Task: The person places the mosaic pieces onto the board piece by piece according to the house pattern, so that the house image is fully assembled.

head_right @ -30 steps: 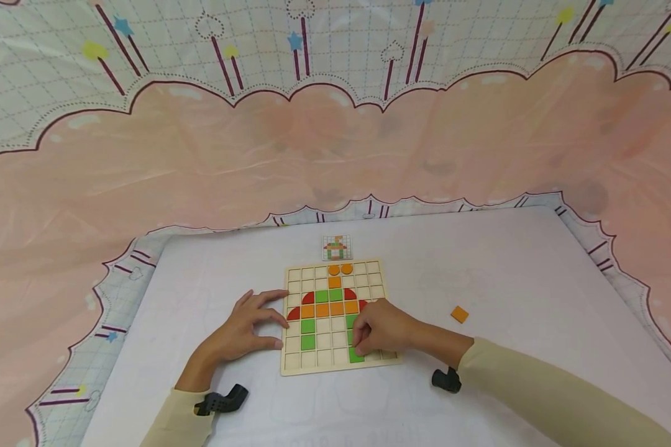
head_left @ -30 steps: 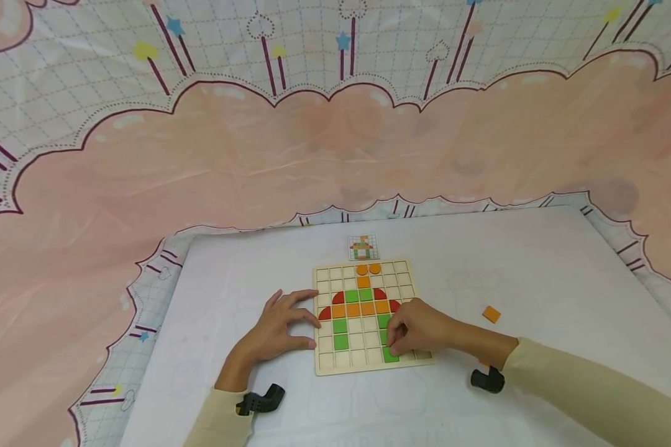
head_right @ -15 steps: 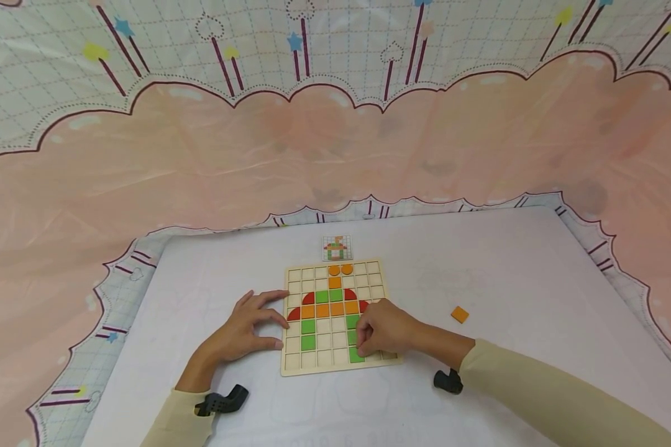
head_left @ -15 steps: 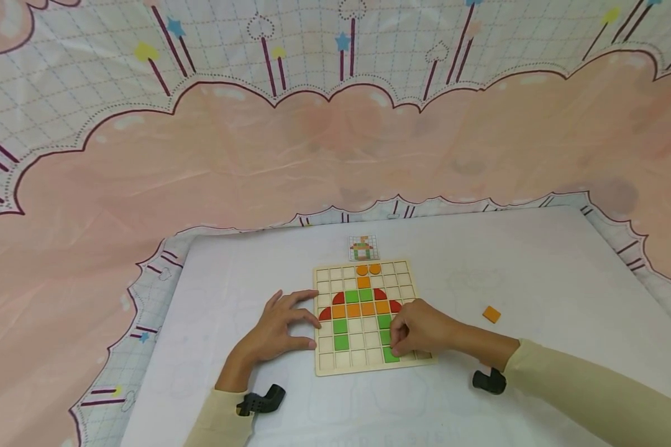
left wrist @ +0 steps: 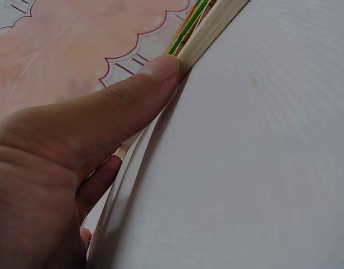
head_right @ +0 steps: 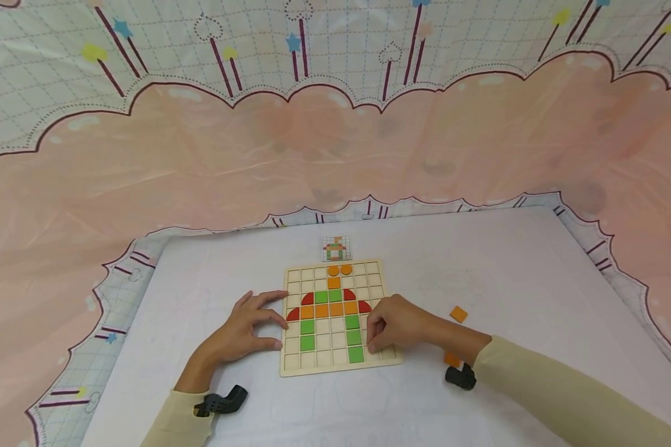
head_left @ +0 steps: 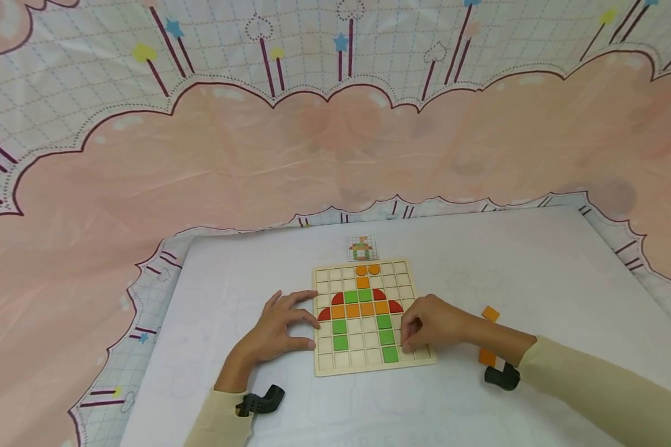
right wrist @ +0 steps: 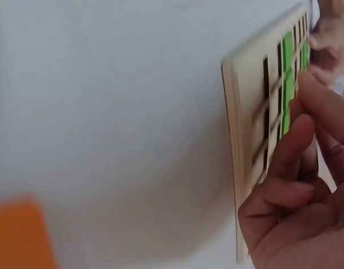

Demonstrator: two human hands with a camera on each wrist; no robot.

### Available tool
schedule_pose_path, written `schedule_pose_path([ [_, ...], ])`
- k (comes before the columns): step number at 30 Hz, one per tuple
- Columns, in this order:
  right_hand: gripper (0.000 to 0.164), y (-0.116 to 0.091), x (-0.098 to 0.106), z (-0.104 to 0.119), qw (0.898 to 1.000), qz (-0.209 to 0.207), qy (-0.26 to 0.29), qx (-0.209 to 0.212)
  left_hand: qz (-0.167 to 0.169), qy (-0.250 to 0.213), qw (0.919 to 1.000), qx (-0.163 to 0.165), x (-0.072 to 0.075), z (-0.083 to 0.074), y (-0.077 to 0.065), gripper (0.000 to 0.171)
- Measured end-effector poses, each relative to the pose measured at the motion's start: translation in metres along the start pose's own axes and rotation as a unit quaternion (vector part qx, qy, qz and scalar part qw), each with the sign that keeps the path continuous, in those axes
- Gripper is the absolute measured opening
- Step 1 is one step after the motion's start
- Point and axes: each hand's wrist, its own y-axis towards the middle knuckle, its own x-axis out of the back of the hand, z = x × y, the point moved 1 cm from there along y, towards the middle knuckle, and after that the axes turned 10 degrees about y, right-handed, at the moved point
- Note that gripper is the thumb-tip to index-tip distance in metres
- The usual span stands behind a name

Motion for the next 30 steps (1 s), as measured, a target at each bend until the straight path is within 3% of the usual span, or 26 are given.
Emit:
schedule_pose_path([
  [11, 0.009, -0.028, 0.066, -0.021, 1.0, -0.005, -0.011, -0.016, 0.0, 0.005, 1.0, 0.0, -0.002, 0.001, 0.0, 0.027],
  [18, 0.018, -0.048, 0.103, -0.055, 0.992, -0.003, -0.029, -0.12, -0.001, 0.005, 1.0, 0.003, -0.002, 0.002, 0.0, 0.029],
  [22, 0.022, -0.059, 0.115, -0.072, 0.989, 0.014, -0.018, -0.148, -0.001, 0.003, 1.0, 0.0, -0.002, 0.003, -0.001, 0.029],
  [30, 0.026, -0.073, 0.119, -0.086, 0.992, 0.017, -0.024, -0.123, 0.001, -0.002, 1.0, 0.001, -0.002, 0.002, 0.0, 0.028],
])
